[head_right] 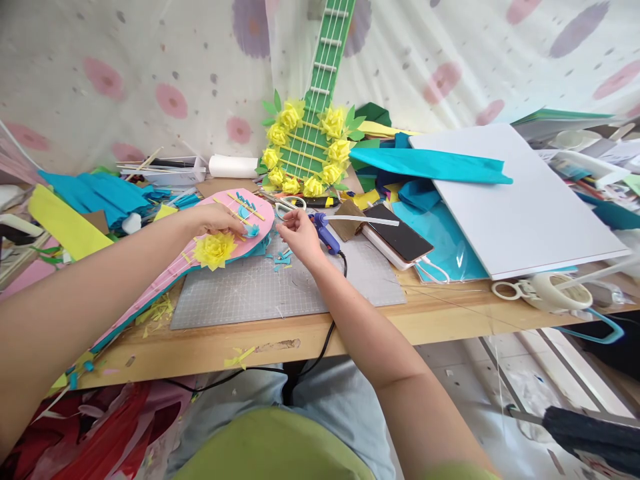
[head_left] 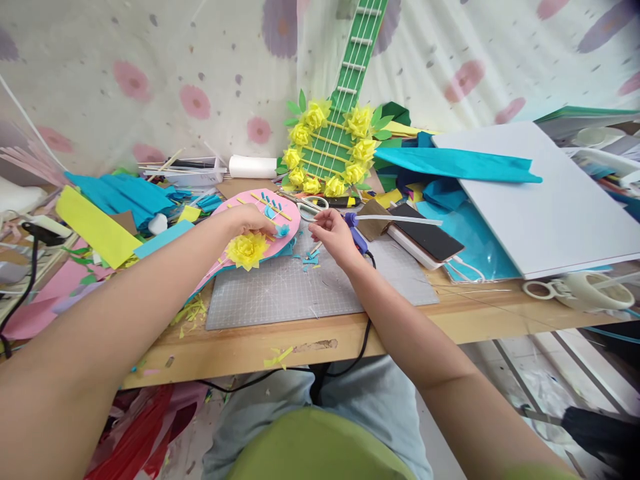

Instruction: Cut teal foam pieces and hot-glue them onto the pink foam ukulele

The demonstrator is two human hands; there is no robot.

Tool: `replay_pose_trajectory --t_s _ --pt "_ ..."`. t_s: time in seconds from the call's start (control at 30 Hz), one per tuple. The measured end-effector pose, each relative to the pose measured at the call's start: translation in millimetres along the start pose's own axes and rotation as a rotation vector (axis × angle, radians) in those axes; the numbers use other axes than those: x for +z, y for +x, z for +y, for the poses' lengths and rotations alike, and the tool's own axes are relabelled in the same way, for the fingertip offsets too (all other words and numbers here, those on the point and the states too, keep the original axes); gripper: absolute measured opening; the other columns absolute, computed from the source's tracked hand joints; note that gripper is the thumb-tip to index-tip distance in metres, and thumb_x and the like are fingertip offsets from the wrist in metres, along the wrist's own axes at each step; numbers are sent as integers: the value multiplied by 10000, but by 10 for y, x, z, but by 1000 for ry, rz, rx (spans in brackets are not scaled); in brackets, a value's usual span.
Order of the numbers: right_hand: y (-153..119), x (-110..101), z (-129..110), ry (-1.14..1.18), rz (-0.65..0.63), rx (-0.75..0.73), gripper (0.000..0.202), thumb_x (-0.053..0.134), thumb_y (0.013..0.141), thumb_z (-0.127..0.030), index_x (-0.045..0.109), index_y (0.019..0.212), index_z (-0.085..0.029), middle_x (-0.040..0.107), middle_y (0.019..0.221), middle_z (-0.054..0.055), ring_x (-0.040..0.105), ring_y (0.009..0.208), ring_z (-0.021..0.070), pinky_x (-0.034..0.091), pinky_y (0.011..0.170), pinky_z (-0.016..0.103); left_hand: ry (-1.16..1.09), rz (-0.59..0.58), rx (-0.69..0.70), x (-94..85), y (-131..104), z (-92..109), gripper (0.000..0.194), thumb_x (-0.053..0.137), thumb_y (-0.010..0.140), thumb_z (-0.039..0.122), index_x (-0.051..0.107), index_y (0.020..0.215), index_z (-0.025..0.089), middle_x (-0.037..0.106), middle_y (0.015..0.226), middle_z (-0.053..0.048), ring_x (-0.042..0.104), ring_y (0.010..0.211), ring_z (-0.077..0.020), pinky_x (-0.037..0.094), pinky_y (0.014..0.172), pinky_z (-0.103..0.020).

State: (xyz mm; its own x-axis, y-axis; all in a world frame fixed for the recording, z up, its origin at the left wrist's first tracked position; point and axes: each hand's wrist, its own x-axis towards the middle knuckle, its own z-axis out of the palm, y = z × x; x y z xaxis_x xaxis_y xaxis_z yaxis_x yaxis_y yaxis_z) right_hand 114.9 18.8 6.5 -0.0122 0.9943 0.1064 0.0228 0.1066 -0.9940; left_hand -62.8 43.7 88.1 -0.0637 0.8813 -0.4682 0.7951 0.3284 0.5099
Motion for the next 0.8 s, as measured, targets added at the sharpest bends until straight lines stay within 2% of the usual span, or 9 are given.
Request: replay_pose_trajectory --t_s 0.13,0.23,0.4,0.6,0.8 --pt "-5 -7 49 -96 -3 -64 215 591 686 -279 441 828 -220 544 690 -48 534 587 101 449 594 272 99 -36 -15 -29 -20 26 153 729 590 254 624 533 159 571 576 -30 429 500 -106 280 454 -253" --pt "-44 16 56 -248 -10 -138 217 586 691 -261 441 848 -222 578 724 -34 550 623 111 448 636 282 133 -13 4 -34 -32 28 141 692 621 277 635 581 154 603 659 -39 430 536 -108 283 483 -261" --pt "-136 105 21 -515 -96 -261 268 543 701 -178 412 930 -223 661 798 -8 590 659 135 438 647 284 166 51 25 10 -74 37 154 704 589 266 588 575 165 519 577 -19 475 560 -139 298 523 -277" --pt "-211 126 -9 -749 -296 -519 292 433 707 -91 440 979 -198 700 995 50 619 832 179 439 731 299 270 83 19 50 -84 83 156 666 608 217 525 559 172 425 493 9 396 470 -113 269 492 -275" --pt "-214 130 13 -923 -324 -575 299 398 756 -126 470 1043 -171 674 1040 88 614 906 212 436 719 303 275 78 2 58 -82 109 132 624 641 196 521 563 166 392 480 15 350 445 -99 245 487 -276"
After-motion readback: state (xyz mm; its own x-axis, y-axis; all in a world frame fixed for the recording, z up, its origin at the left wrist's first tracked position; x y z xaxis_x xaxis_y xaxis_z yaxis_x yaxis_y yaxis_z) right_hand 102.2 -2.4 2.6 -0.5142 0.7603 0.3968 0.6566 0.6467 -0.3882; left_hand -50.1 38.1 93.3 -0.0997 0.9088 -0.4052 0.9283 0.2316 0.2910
